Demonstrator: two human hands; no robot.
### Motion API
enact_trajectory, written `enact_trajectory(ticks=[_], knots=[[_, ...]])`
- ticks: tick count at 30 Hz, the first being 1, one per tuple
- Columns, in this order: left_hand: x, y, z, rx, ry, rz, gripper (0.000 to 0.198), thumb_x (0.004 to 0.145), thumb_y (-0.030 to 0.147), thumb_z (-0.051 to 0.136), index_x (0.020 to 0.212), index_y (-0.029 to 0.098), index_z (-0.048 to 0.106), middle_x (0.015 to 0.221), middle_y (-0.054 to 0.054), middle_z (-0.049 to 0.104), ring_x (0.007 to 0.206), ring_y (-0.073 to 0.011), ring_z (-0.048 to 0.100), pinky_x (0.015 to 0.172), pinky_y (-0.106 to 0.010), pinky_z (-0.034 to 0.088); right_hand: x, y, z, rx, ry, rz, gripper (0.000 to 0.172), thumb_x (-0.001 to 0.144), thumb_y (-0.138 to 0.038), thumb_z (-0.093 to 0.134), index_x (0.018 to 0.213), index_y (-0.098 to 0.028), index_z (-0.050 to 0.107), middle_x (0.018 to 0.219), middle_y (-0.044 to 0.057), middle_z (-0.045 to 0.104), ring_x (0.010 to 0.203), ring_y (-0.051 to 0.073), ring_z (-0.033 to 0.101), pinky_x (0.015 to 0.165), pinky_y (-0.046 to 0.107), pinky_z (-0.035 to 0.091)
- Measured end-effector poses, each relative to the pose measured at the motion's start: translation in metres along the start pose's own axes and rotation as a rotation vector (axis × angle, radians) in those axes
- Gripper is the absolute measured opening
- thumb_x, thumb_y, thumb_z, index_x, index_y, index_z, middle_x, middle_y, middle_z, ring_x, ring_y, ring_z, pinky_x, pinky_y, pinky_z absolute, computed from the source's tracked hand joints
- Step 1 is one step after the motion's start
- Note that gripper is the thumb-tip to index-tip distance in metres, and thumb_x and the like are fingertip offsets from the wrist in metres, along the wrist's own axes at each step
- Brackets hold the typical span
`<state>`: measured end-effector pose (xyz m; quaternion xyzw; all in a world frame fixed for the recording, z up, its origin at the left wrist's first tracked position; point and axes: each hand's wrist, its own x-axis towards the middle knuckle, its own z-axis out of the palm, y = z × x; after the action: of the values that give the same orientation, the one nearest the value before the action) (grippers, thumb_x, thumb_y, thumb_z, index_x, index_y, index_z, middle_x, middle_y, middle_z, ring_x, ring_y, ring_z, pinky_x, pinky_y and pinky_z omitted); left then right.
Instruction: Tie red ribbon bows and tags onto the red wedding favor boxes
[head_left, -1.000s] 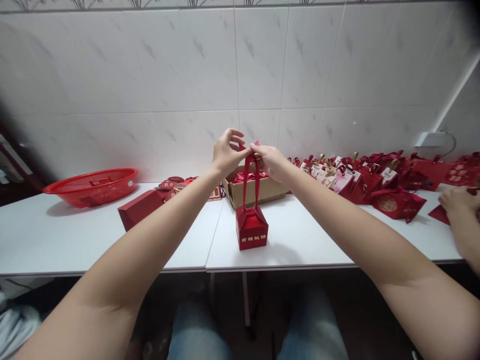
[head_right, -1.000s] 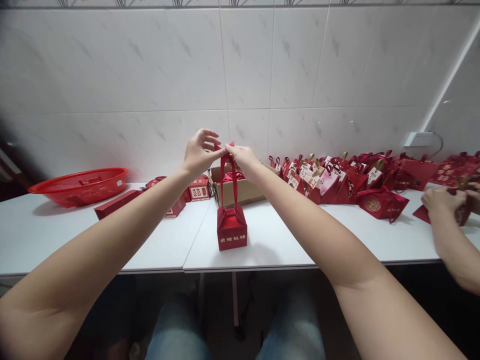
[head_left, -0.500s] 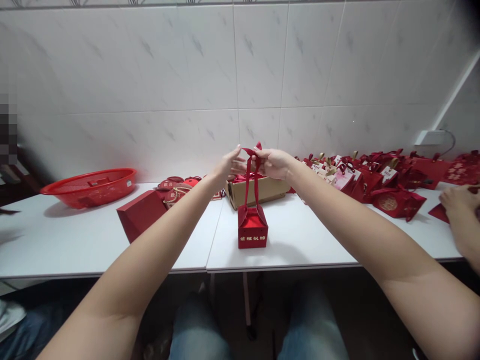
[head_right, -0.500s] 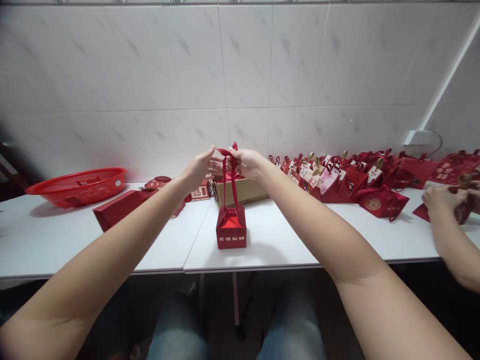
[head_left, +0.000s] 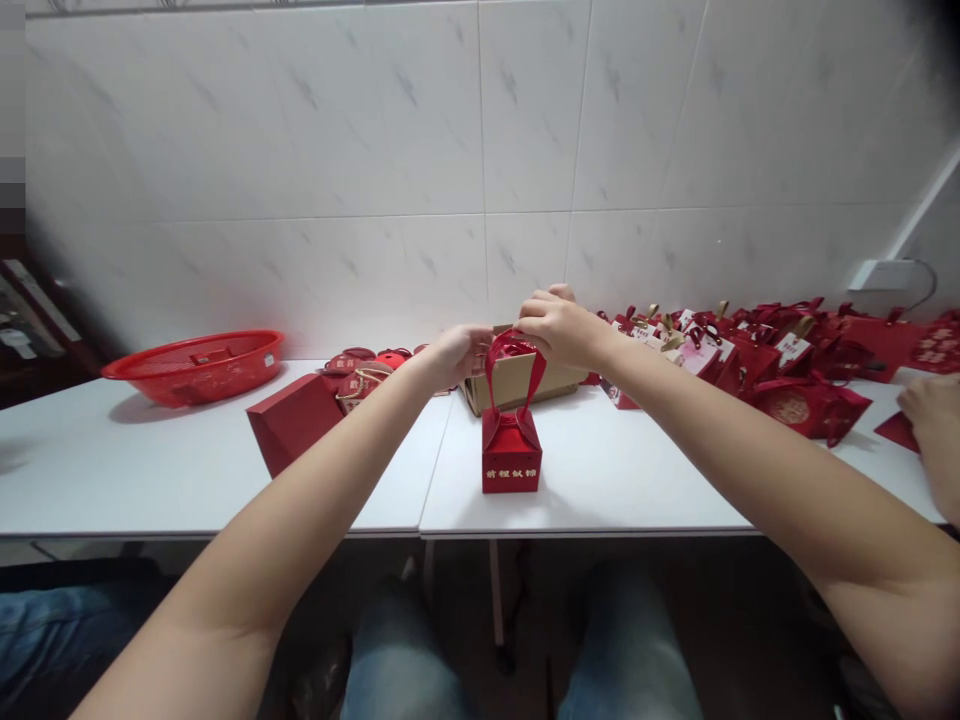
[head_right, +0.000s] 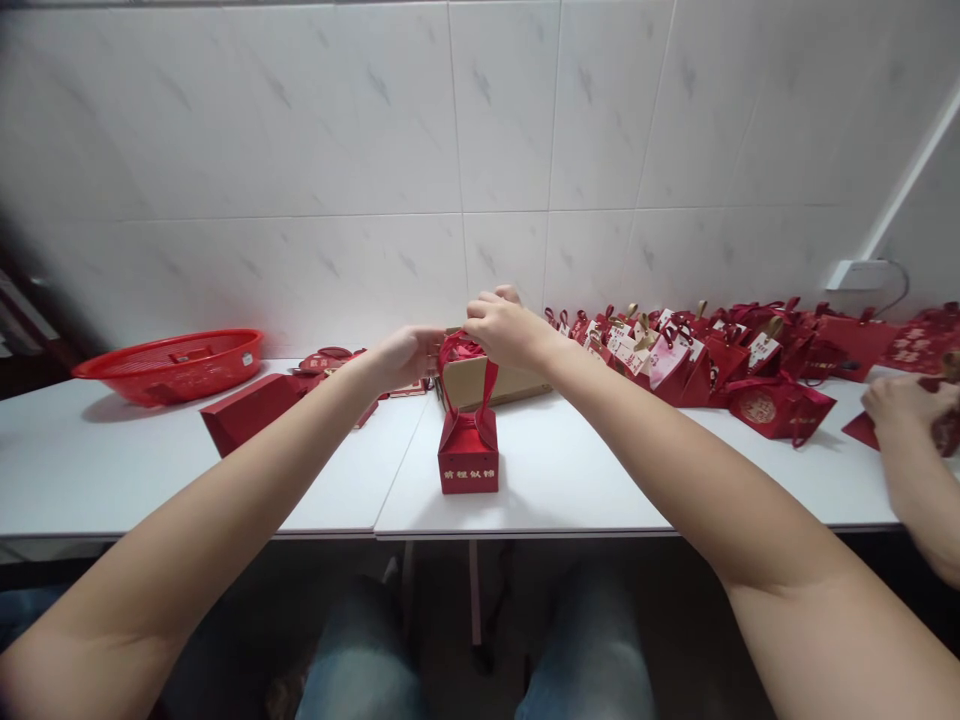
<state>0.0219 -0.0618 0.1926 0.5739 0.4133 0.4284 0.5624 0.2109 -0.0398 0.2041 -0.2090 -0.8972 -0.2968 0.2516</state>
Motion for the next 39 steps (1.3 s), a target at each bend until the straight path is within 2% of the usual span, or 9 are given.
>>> enact_trajectory(ticks=[3, 7, 14, 18, 23, 26, 30, 33, 39], knots=[[0.000, -0.002, -0.001, 0.042, -0.103, 0.004, 0.016, 0.069, 0.003, 0.053, 0.077, 0.012, 0.064, 0.078, -0.005, 0.063, 0.067, -0.0108, 0.054, 0.071, -0.028, 0.041, 0.000, -0.004, 0.003, -0.140, 0.029, -0.056, 0.031, 0.087, -0.006, 0.039, 0.071, -0.015, 0.064, 0.076, 0.007, 0.057, 0.074, 0.018, 0.042, 0.075, 0.032, 0.027], [0.002, -0.004, -0.001, 0.083, -0.129, 0.066, 0.023, 0.069, 0.003, 0.055, 0.087, 0.013, 0.066, 0.085, -0.007, 0.065, 0.075, -0.0123, 0.059, 0.077, -0.030, 0.043, -0.002, -0.006, 0.007, -0.211, 0.087, -0.101, 0.028, 0.087, -0.005, 0.039, 0.080, -0.014, 0.065, 0.079, 0.008, 0.057, 0.079, 0.020, 0.043, 0.076, 0.032, 0.029], [0.005, -0.004, 0.001, 0.239, 0.065, 0.271, 0.022, 0.073, 0.025, 0.067, 0.092, 0.014, 0.068, 0.094, -0.009, 0.068, 0.082, -0.0153, 0.063, 0.079, -0.031, 0.046, -0.006, -0.001, 0.016, -0.138, 0.161, -0.071, 0.031, 0.090, -0.007, 0.035, 0.092, -0.014, 0.065, 0.084, 0.010, 0.060, 0.083, 0.022, 0.045, 0.079, 0.035, 0.034], [0.006, -0.004, 0.003, 0.324, 0.165, 0.397, 0.029, 0.071, 0.022, 0.066, 0.099, 0.014, 0.067, 0.095, -0.009, 0.069, 0.076, -0.0132, 0.063, 0.075, -0.030, 0.049, -0.008, 0.002, 0.019, -0.078, 0.199, -0.035, 0.030, 0.090, -0.010, 0.036, 0.094, -0.014, 0.066, 0.086, 0.011, 0.061, 0.085, 0.023, 0.047, 0.080, 0.037, 0.037], [0.006, -0.003, 0.006, 0.407, 0.271, 0.451, 0.019, 0.072, 0.022, 0.064, 0.087, 0.011, 0.069, 0.086, -0.009, 0.070, 0.073, -0.0138, 0.063, 0.071, -0.028, 0.051, -0.008, -0.001, 0.019, 0.030, 0.234, 0.006, 0.030, 0.091, -0.012, 0.037, 0.093, -0.015, 0.067, 0.086, 0.011, 0.063, 0.086, 0.022, 0.050, 0.082, 0.037, 0.038], [0.005, -0.001, 0.007, 0.525, 0.343, 0.520, 0.015, 0.074, 0.024, 0.062, 0.079, 0.011, 0.069, 0.078, -0.008, 0.071, 0.071, -0.0149, 0.064, 0.070, -0.029, 0.051, -0.006, -0.006, 0.018, 0.249, 0.276, 0.153, 0.027, 0.091, -0.023, 0.044, 0.080, -0.017, 0.068, 0.076, 0.007, 0.064, 0.075, 0.019, 0.053, 0.077, 0.035, 0.039], [0.002, 0.002, 0.006, 0.840, 0.504, 0.694, 0.014, 0.076, 0.022, 0.059, 0.078, 0.014, 0.070, 0.078, -0.007, 0.072, 0.073, -0.0172, 0.065, 0.070, -0.030, 0.051, -0.002, -0.013, 0.020, 0.832, 0.374, 0.589, 0.035, 0.086, -0.043, 0.050, 0.069, -0.016, 0.066, 0.066, 0.004, 0.064, 0.065, 0.016, 0.057, 0.062, 0.029, 0.043], [-0.001, 0.003, 0.002, 0.917, 0.567, 0.736, 0.014, 0.076, 0.020, 0.057, 0.080, 0.015, 0.070, 0.081, -0.007, 0.073, 0.074, -0.0169, 0.065, 0.070, -0.030, 0.051, -0.002, -0.014, 0.026, 1.196, 0.437, 0.833, 0.035, 0.079, -0.049, 0.057, 0.071, -0.015, 0.066, 0.072, 0.006, 0.068, 0.070, 0.016, 0.062, 0.062, 0.028, 0.046], [-0.017, -0.008, -0.019, 0.906, 0.601, 0.622, 0.018, 0.077, 0.029, 0.057, 0.082, 0.014, 0.068, 0.082, -0.009, 0.072, 0.078, -0.0186, 0.065, 0.073, -0.030, 0.050, -0.031, -0.014, 0.040, 1.173, 0.398, 1.068, 0.034, 0.074, -0.047, 0.061, 0.066, -0.015, 0.065, 0.072, 0.007, 0.068, 0.066, 0.016, 0.061, 0.063, 0.028, 0.046]])
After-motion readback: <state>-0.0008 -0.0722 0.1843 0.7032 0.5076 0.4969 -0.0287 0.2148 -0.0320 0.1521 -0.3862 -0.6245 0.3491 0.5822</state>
